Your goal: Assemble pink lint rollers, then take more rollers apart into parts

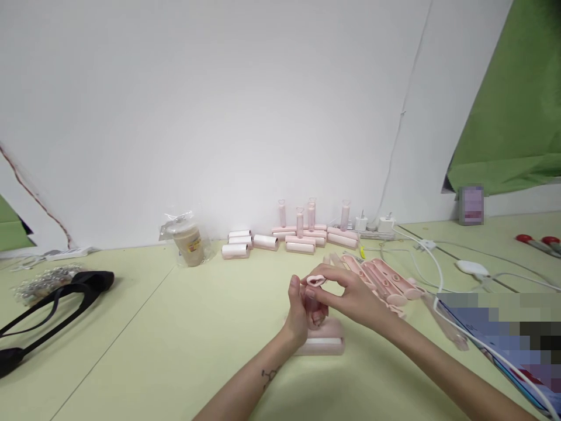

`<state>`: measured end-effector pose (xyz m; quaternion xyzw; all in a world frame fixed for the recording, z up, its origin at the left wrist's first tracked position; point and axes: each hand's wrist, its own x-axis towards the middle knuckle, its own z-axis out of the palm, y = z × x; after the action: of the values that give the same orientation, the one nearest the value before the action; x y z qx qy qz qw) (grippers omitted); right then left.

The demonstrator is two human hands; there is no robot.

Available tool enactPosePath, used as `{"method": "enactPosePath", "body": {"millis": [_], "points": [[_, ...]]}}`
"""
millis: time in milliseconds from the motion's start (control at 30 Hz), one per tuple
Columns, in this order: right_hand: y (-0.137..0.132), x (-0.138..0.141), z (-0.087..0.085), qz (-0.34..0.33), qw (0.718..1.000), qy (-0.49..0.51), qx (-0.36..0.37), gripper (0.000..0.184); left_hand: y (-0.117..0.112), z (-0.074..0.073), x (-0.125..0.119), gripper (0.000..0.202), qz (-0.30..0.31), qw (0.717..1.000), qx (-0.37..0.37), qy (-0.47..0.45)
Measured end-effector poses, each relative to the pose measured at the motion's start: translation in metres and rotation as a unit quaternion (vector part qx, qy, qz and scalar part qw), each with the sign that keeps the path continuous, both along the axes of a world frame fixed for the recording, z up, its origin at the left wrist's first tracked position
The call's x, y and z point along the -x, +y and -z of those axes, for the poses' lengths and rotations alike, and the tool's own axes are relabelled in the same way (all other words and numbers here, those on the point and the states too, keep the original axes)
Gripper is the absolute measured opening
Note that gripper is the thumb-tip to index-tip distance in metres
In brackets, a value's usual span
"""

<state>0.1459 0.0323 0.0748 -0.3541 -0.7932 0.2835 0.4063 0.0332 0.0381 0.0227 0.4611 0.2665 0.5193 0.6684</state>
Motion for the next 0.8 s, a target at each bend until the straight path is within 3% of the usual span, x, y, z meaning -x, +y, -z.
{"method": "enactPosePath", "body": {"millis": [133, 300, 600, 800], "points": [[-0.001, 0.006, 0.005, 0.006, 1.0, 0.009, 0.006, 0.019, 0.002, 0.005, -0.001, 0.067, -0.011, 1.0, -0.016, -0.004], [-0.003, 0.012, 0.015, 0.059, 0.997, 0.032, 0.026, 0.026, 0.001, 0.01, -0.002, 0.061, -0.045, 0.998, -0.04, -0.01], [-0.009, 0.018, 0.019, 0.057, 0.997, 0.047, 0.013, 0.017, -0.005, 0.0, -0.006, 0.049, -0.09, 0.995, -0.04, 0.0], [-0.009, 0.018, 0.017, 0.064, 0.996, 0.058, 0.03, 0.017, -0.001, 0.002, -0.001, 0.051, -0.042, 0.999, -0.029, 0.006]]}}
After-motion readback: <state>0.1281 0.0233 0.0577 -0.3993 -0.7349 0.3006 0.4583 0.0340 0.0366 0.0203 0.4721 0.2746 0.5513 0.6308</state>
